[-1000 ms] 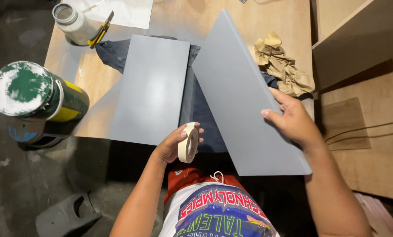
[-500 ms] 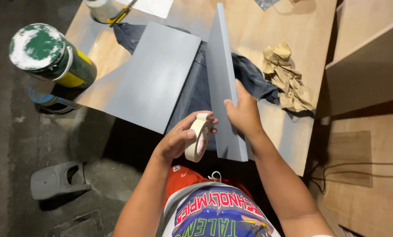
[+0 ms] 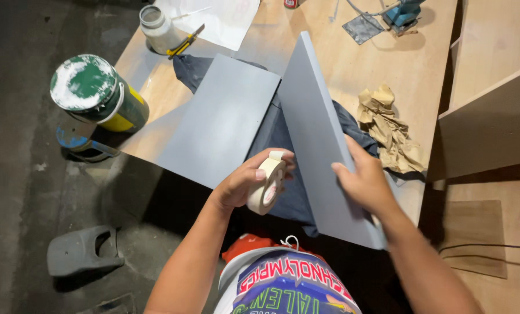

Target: The person applies masking tape along the edges of two gray rectangular panels on a workbench. They smooth the tape, cut it with a utility knife, and reposition the panels to continue taping the remaining edges.

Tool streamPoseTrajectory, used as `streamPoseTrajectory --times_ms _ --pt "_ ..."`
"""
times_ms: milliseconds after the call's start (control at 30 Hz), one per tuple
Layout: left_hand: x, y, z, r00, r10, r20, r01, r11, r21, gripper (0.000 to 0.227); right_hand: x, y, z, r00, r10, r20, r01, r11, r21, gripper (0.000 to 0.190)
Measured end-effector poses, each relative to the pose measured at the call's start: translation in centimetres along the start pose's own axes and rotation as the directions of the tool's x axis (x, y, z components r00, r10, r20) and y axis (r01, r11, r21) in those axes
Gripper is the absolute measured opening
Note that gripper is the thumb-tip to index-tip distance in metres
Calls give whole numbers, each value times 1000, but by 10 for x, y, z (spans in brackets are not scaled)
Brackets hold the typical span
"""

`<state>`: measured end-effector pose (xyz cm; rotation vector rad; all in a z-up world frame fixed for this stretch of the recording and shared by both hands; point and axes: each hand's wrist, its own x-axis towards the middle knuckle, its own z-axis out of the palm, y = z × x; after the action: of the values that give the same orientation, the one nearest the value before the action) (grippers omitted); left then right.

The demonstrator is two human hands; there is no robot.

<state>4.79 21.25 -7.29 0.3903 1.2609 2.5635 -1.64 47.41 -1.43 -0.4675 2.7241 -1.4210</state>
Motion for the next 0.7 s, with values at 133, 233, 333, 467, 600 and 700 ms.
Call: streamPoseTrajectory --times_ms 133,233,333,467,600,700 --pt "-5 26 -20 992 -125 -27 113 958 -265 67 4 37 -50 974 -77 212 115 979 -169 69" --pt "-16 42 -30 988 -129 -87 88 923 -375 58 1 19 -85 910 -34 414 182 928 -324 66" --pt "-36 50 -38 966 44 -253 -108 964 -244 52 -1 -3 -104 811 -114 575 346 884 -313 65" --pt "-89 40 -55 827 184 -531 -340 917 -211 43 6 -20 -109 625 -260 736 549 817 -178 65" --pt "-123 10 -34 824 239 -513 -441 839 -318 74 24 -13 -94 508 -237 828 580 805 -125 63" --pt "-135 -5 5 828 168 -535 -387 862 -329 69 46 -15 -69 405 -208 890 648 753 -119 64"
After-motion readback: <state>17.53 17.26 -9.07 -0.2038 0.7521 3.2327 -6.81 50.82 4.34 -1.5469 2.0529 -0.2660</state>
